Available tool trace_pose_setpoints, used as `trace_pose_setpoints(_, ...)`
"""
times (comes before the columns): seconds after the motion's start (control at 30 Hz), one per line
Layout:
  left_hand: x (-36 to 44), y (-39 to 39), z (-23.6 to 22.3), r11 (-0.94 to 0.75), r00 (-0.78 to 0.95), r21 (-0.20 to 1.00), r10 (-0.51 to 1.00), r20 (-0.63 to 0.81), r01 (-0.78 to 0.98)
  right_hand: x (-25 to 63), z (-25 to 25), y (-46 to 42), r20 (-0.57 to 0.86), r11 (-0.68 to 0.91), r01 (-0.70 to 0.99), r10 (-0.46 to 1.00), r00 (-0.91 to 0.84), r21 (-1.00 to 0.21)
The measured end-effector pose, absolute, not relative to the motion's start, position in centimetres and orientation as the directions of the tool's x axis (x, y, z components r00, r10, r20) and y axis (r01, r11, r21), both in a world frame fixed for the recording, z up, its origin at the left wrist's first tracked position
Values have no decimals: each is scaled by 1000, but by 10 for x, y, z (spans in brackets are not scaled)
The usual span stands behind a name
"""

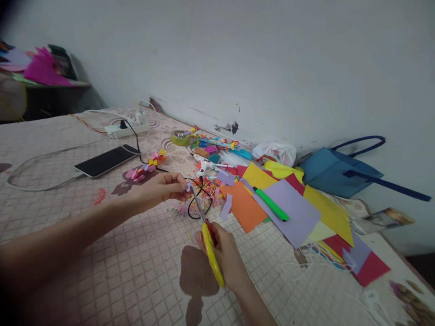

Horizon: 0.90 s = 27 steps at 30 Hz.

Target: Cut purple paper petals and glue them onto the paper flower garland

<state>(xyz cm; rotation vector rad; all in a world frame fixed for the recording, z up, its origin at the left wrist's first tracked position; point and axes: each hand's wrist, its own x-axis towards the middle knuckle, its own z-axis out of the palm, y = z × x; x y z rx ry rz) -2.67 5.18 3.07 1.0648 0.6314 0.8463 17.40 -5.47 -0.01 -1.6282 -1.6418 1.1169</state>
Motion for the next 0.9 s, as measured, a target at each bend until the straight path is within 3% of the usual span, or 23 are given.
trace_pose_setpoints(0.33, -40, 62, 39, 249, 667, 945, 744, -47, -212, 176, 4, -54, -171, -87, 467, 975, -141, -880)
trace_pose_setpoints(0.63, -47, 70, 33, 305, 752, 934, 656, -66, -184, 175, 10, -58, -326, -224, 366, 913, -245, -903)
trace_pose_setpoints(0.9, -49, 71, 32, 301, 786, 940, 615, -62, -162, 181, 6, -60, -285, -159, 380, 909, -303, -911)
